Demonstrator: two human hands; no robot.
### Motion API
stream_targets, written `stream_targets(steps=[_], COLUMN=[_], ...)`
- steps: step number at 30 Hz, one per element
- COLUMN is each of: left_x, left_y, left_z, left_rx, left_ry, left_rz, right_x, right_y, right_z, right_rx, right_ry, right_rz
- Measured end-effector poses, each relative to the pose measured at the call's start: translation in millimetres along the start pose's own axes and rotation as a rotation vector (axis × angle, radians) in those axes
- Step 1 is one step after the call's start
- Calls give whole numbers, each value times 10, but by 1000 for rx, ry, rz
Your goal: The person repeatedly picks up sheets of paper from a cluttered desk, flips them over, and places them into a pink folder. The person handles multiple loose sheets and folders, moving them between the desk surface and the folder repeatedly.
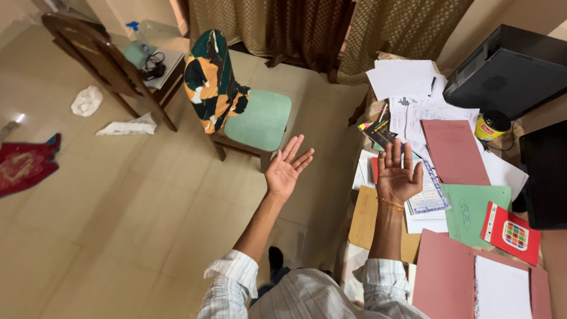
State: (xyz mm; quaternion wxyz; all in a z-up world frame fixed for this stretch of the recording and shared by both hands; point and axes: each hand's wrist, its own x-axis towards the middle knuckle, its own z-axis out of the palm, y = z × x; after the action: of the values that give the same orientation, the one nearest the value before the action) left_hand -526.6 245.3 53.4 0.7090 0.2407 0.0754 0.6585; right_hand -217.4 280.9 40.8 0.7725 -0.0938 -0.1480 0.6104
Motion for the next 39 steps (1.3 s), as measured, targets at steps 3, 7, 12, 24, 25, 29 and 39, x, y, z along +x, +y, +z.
stream_targets(steps=[3,7,12,24,25,29,39], left_x=[417,1032,1772,3948,4137,4684,5839], left_y=[120,138,20,-21,-56,-268,-1221], left_z=[-123,-271,-493,-1034,-1062,-1201,-1556], left_rx=[-11,-13,-17,34,31,22,-17], left_ry=[-16,2,-56,-140,-151,-177,-189], left_rz=[-6,-40,-122,-313,-334,-408,-629], right_x=[275,617,1125,2632,2747,2999,3787], right_y=[190,413,551,873,877,840,546], right_z=[75,84,-17,-4,-15,-119,-637], right_rx=[-55,-109,-125,-194,-185,-214,-198], right_ry=[21,64,153,231,259,345,395], right_rz=[-29,-12,-66,-313,-328,-394,-531])
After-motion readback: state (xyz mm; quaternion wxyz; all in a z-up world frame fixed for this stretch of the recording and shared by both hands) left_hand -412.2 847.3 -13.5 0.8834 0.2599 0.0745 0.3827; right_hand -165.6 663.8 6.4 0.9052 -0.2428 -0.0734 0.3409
